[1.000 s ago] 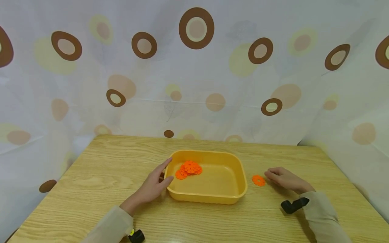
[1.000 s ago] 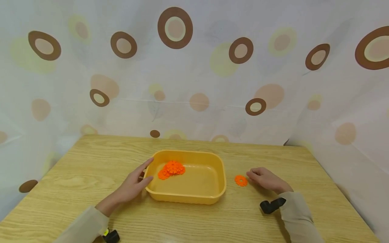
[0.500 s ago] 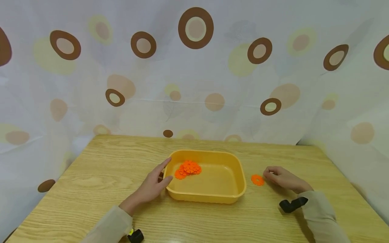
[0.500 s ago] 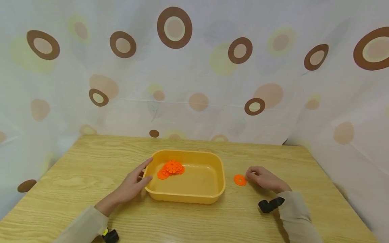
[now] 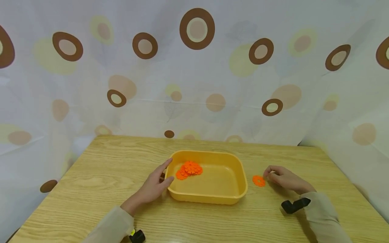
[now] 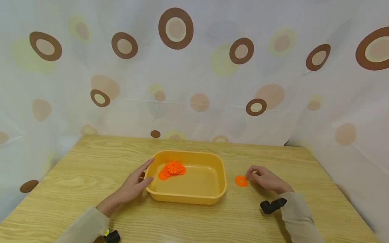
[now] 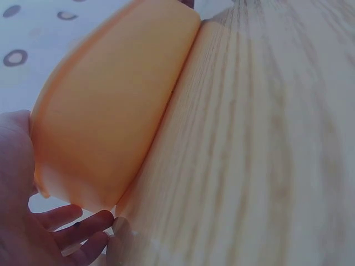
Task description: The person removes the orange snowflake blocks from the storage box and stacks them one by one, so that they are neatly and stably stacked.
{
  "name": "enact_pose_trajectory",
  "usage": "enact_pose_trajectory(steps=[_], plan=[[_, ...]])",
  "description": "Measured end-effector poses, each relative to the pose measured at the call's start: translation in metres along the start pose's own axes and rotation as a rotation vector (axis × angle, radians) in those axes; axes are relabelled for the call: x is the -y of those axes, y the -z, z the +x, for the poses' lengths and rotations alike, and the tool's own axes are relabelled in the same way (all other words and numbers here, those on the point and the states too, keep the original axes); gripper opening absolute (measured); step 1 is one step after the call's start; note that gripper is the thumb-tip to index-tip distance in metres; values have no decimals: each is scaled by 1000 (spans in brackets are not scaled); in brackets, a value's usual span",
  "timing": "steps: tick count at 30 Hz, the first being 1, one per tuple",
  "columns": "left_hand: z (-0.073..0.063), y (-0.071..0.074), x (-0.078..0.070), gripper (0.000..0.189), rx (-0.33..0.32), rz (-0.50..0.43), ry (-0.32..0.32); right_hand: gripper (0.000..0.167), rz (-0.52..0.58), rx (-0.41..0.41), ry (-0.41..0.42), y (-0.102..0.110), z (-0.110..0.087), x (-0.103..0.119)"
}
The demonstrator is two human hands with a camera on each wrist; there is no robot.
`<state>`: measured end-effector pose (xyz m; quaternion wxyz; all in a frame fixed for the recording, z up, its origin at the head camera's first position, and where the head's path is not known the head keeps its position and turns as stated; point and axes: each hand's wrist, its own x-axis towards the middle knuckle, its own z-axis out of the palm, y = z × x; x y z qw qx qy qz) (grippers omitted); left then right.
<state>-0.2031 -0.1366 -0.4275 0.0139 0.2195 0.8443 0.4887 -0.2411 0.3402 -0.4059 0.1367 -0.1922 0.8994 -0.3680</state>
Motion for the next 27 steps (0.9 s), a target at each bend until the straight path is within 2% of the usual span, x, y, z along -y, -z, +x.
enact_pose_trajectory(steps=[3, 11, 15, 22, 27], plan=[[-1, 1, -1, 62, -2, -4, 0, 22, 28, -24, 15, -1, 2, 7], [-1, 1, -3, 63, -14, 13, 11, 23, 80, -108, 179, -8, 8, 25], [-1, 0, -3, 63, -2, 16, 8, 22, 84, -120, 201, -11, 7, 32], [0, 1, -1, 63, -1, 21, 12, 14, 36, -203, 276, -11, 11, 51], [0, 2, -2, 63, -4, 30, 11, 13, 51, -190, 302, -13, 16, 65]])
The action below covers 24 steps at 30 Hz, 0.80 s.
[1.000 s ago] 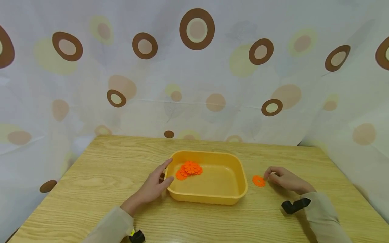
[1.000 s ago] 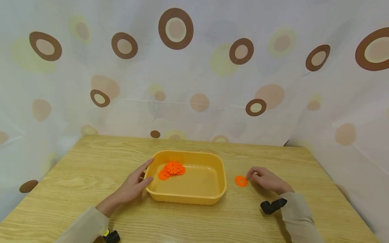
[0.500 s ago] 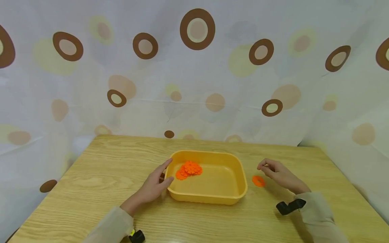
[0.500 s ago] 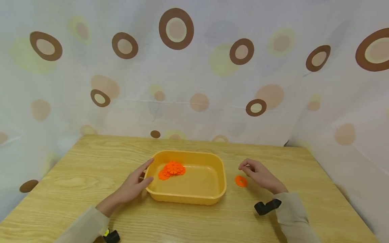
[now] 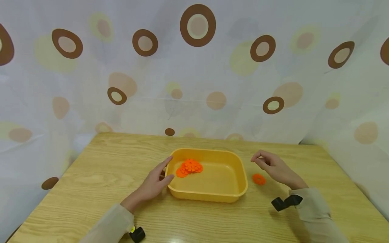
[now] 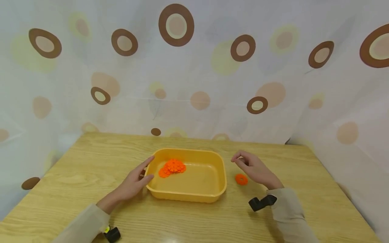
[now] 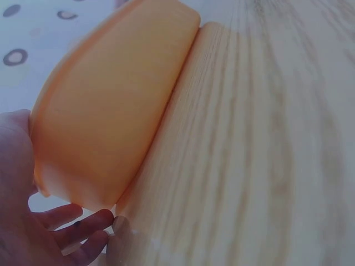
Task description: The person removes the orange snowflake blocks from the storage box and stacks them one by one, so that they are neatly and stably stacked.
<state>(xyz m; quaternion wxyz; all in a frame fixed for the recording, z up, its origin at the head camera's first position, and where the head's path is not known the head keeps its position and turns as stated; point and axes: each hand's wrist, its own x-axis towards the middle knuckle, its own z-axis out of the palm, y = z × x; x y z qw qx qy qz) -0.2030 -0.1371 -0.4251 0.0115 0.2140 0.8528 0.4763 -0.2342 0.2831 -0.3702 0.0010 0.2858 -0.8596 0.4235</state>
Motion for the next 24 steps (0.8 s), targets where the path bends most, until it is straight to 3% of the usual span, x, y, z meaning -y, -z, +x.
enact_pose_trajectory(steps=[10, 24], plan=[[-1, 1, 3, 63, 5, -5, 4, 13, 15, 11, 88, -12, 22, 12], [0, -1, 2, 63, 9, -12, -4, 16, -15, 59, 90, -23, 42, 26]])
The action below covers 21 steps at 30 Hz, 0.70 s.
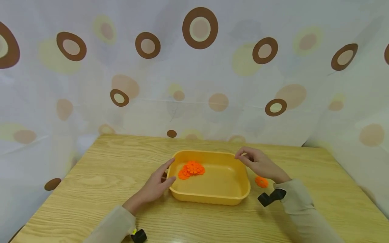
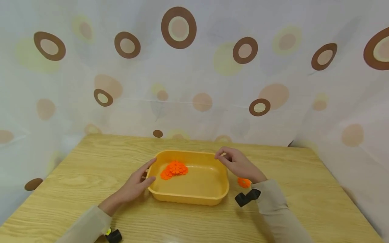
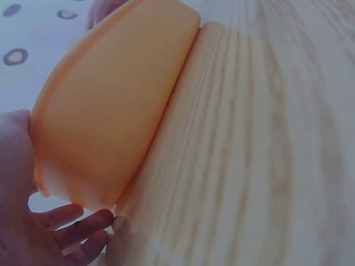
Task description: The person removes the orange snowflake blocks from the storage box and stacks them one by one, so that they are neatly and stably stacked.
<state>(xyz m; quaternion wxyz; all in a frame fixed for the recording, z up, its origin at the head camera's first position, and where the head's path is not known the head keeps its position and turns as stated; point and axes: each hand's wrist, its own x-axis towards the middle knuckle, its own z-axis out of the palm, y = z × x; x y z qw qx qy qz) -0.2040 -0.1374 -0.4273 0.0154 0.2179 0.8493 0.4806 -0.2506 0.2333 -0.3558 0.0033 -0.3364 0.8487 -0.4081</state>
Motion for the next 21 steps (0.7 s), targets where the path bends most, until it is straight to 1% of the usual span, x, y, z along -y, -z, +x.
enact_pose_trajectory(steps=[5, 10, 16, 21], plan=[[-2, 2, -2, 62, -4, 4, 27, 20, -20, -9, -29, -4, 12, 6], [-1, 4, -2, 62, -2, 7, 25, 20, -54, -16, -23, -6, 25, 10], [1, 3, -1, 63, 1, 7, 8, 20, -39, 30, -19, -9, 37, 10], [0, 1, 0, 63, 4, 6, 13, 22, -31, 94, -31, -15, 43, 10]])
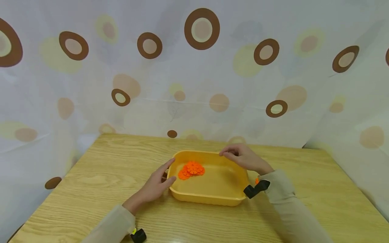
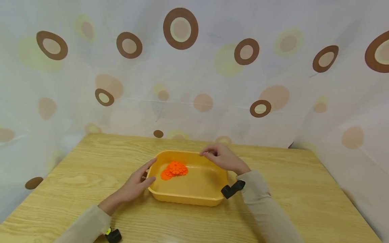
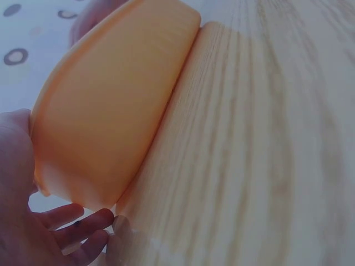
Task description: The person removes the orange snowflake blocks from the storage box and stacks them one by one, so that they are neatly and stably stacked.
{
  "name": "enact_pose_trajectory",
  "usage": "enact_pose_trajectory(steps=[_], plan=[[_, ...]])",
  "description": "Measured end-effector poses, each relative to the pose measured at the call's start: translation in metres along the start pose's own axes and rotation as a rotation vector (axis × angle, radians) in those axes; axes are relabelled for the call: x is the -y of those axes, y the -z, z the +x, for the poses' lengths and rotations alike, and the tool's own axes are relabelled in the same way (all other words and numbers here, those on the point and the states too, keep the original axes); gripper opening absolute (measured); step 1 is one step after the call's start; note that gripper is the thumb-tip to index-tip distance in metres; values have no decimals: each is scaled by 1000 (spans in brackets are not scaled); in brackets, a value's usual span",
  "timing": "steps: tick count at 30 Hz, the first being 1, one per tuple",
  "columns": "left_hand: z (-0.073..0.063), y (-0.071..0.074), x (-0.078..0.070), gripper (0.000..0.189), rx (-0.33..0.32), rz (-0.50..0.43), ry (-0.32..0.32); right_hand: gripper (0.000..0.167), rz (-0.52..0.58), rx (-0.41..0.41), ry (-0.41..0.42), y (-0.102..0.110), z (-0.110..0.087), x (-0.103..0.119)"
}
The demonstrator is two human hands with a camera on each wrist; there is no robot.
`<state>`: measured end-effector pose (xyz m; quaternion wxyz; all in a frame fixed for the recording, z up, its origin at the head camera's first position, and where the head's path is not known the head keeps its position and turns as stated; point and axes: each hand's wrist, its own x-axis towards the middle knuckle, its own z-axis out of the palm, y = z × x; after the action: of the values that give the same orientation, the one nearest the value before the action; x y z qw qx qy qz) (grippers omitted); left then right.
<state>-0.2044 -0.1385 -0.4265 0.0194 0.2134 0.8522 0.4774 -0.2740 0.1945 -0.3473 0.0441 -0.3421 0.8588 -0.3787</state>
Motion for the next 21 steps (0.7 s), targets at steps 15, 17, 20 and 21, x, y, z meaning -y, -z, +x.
enact_pose_trajectory(steps=[15, 17, 20, 21], plan=[[0, 1, 0, 63, -12, 7, 2, 21, -5, 53, 44, -21, 29, 0], [1, 1, 2, 63, -5, 0, -10, 21, 9, 54, 49, -25, 32, -1], [1, 2, 3, 63, 4, -9, -19, 21, 20, 79, 50, -32, 35, -1], [1, 2, 3, 63, 4, -9, -17, 21, 21, 95, 51, -34, 36, -1]])
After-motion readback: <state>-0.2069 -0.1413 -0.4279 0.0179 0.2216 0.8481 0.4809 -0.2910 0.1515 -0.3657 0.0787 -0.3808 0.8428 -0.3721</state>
